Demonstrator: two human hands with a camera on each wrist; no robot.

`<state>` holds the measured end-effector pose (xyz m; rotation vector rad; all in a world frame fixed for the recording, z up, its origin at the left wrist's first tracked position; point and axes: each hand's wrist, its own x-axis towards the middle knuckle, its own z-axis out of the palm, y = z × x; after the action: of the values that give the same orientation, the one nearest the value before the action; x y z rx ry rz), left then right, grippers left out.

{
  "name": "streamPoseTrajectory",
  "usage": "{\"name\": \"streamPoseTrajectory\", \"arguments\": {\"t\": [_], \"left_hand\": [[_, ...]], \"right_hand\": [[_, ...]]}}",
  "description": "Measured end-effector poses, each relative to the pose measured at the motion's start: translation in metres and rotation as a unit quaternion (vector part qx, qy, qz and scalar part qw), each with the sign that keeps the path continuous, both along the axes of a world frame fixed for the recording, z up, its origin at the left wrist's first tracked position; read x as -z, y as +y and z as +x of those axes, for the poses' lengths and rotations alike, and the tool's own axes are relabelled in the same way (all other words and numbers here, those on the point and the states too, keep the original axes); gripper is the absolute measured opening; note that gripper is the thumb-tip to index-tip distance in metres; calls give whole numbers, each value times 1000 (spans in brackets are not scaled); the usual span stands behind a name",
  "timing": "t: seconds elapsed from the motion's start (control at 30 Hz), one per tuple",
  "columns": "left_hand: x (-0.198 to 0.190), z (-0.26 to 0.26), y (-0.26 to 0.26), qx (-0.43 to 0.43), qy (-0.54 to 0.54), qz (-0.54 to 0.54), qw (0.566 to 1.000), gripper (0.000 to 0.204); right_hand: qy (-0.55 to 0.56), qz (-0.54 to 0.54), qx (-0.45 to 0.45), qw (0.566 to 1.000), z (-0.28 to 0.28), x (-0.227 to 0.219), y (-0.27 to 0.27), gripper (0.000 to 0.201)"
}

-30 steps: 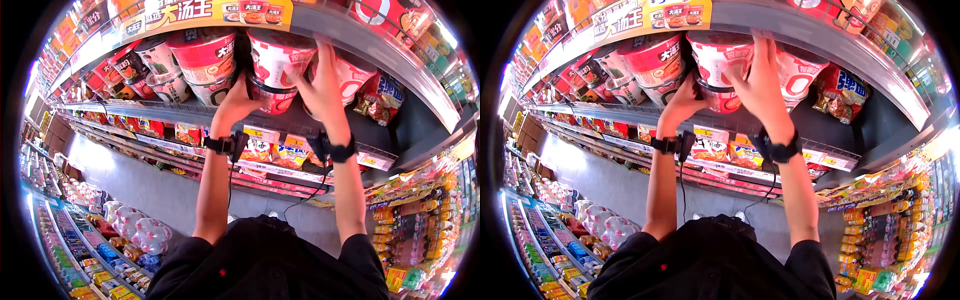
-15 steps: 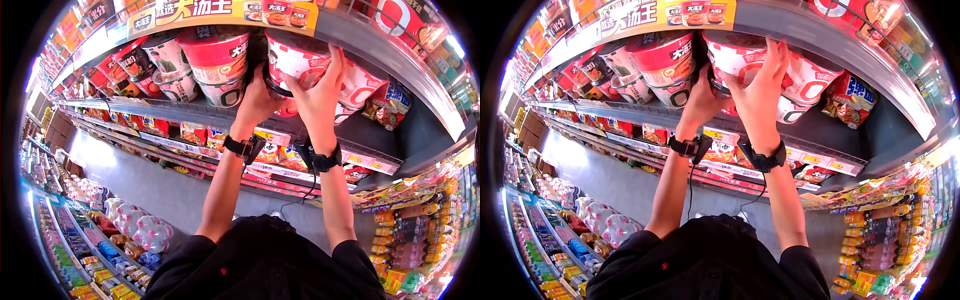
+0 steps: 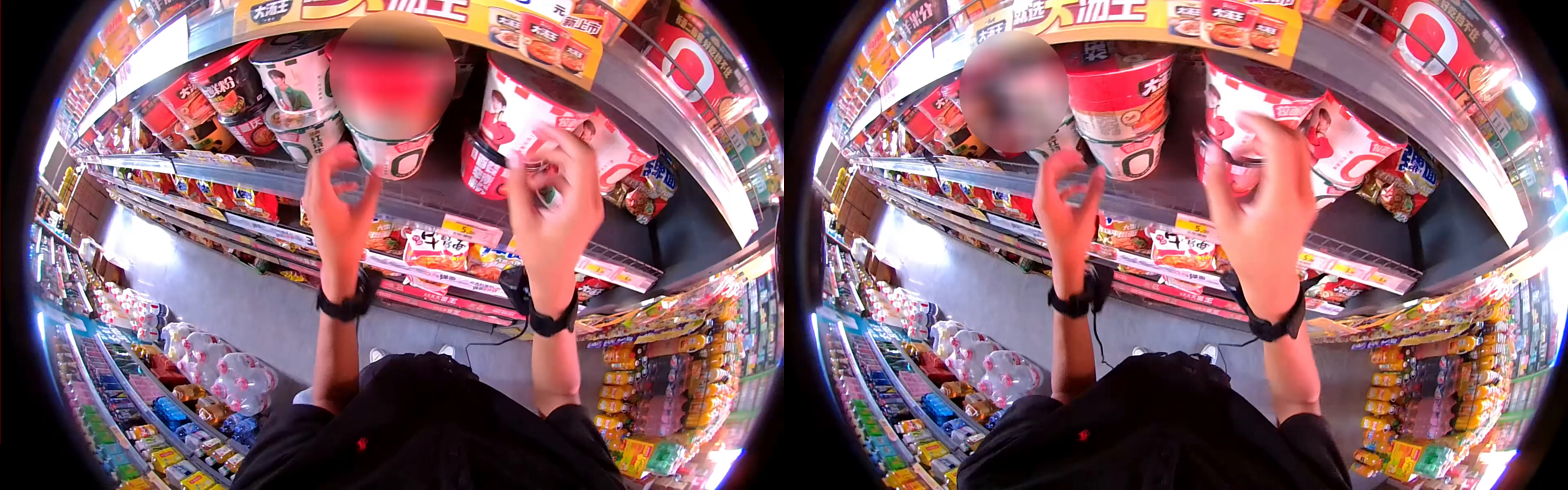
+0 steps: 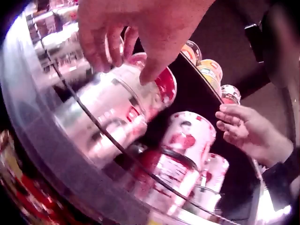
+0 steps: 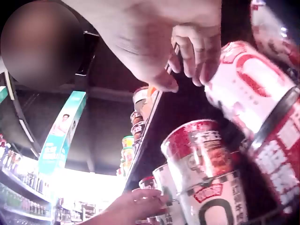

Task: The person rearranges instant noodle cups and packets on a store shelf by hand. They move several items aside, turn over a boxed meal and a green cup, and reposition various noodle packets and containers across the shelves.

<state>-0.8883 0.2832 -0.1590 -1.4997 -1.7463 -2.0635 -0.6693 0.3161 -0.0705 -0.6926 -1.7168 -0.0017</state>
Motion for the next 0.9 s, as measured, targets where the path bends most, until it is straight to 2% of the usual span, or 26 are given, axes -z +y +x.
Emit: {"name": "streamPoseTrajectory", "arguments": {"t": [0.03,0.1,0.13,0.23,0.27,0.3,0.33,0.37,0.4,0.43,0.5,0.57,0.6,0.63,0.67,0.8,0.83,0.9], "left_hand": [[-6,-15,4,-30,18,0,999,54],[-12,-31,7,-16,53,-103,993,81],[-7,-34,14,-17,89,-100,991,88],[-1,-28,27,-17,151,-69,986,108],[-3,-22,29,-33,147,-73,986,110],[-5,-18,31,-51,143,-77,985,113],[-4,-17,37,-69,135,-59,987,117],[-4,-16,41,-84,122,-69,987,116],[-3,-15,44,-91,124,-71,986,114],[-2,-15,46,-95,126,-74,985,111],[-1,-18,50,-80,132,-63,986,108],[2,-22,51,-61,142,-61,986,105],[3,-26,54,-52,149,-60,986,103],[3,-30,56,-46,155,-59,985,102],[0,-32,55,-25,148,-75,986,101],[9,-41,65,119,91,-52,987,100],[11,-43,65,118,97,-70,986,100],[10,-40,62,120,103,-100,982,98]], "right_hand": [[-47,16,-16,999,-15,-10,4,45],[-101,60,-22,993,-43,-32,9,47],[-111,18,-24,993,-54,-40,12,49],[-210,69,24,975,-81,-61,37,55],[-274,-51,23,960,-85,-73,37,65],[-316,9,11,949,-87,-76,50,72],[-355,10,-36,934,-92,-86,57,75],[-390,10,-83,917,-98,-98,63,79],[-441,-49,-80,892,-107,-105,71,81],[-437,3,-122,891,-114,-102,74,83],[-422,113,-31,899,-123,-94,65,67],[-331,130,-109,928,-131,-65,125,75],[-457,-92,-49,883,-126,-99,81,92],[-439,-60,-72,894,-125,-92,87,91],[-462,-69,-54,882,-125,-95,82,89],[-492,-75,-26,867,-122,-105,69,88],[-511,-111,69,850,-121,-102,69,89],[-474,-66,57,876,-116,-101,65,87]]}}
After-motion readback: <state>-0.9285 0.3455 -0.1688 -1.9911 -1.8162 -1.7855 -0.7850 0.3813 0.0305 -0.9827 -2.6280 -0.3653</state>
